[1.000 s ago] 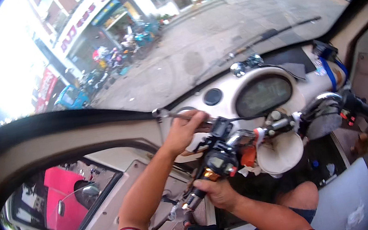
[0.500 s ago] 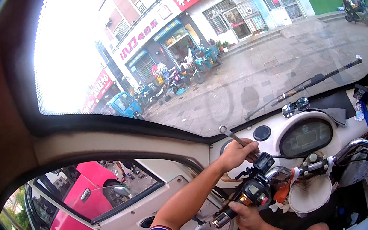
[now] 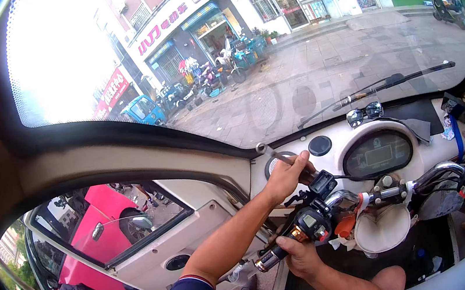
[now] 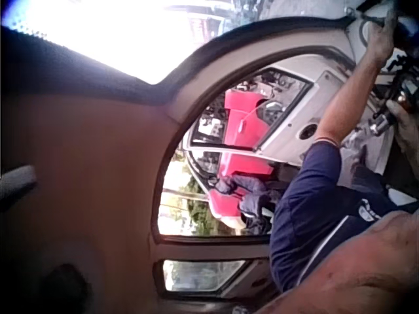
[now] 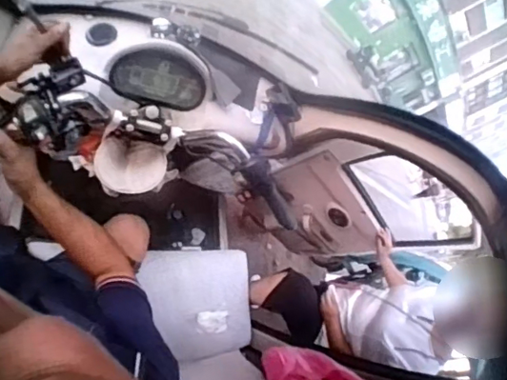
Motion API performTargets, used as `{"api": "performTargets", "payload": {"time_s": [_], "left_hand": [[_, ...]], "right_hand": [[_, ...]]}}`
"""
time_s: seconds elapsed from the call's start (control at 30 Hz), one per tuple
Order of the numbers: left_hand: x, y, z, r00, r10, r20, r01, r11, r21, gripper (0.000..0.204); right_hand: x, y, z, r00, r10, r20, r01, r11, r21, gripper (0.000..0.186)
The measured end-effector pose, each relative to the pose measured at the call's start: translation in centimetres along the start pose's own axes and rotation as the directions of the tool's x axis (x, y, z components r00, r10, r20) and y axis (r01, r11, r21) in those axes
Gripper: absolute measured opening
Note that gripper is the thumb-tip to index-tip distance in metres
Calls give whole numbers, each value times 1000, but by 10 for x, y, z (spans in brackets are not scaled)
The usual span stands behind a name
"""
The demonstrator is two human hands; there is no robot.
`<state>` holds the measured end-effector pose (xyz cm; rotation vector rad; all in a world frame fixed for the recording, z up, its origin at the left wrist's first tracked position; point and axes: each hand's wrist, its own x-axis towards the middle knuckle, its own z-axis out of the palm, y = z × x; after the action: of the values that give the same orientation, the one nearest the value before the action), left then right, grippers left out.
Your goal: The person uses a wrench to tighten a bolt on the handlebar assembly of a three-wheeled vehicle. The person is seated in the driver's seat and repeatedly turns the wrench on a specific fastener near the steering column.
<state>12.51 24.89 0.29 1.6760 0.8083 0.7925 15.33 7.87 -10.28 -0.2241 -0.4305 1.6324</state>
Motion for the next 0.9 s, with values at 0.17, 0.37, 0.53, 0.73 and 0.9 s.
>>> {"api": "performTargets", "payload": {"time_s": [0.17, 0.37, 0.53, 0.73, 0.9], "left_hand": [[-18, -23, 7, 995, 90, -52, -92, 994, -55, 47], [-24, -19, -10, 997, 7, 71, -5, 1000, -25, 41], [-18, -4, -11, 994, 14, 108, -13, 1000, -14, 33], [-14, 6, -15, 996, -63, 57, 51, 981, 188, 30], [-13, 27, -12, 986, -42, 164, 4, 974, 225, 27]], "right_hand": [[-2, 5, -15, 995, 91, 41, -90, 995, -37, 29], [5, 9, -14, 1000, 15, 28, -14, 999, -47, 32], [4, 3, -9, 999, 2, 34, 0, 998, -61, 30], [8, 13, -14, 995, 93, 45, -88, 991, -105, 22], [-1, 6, 0, 999, -14, 31, 15, 999, -44, 21]]}}
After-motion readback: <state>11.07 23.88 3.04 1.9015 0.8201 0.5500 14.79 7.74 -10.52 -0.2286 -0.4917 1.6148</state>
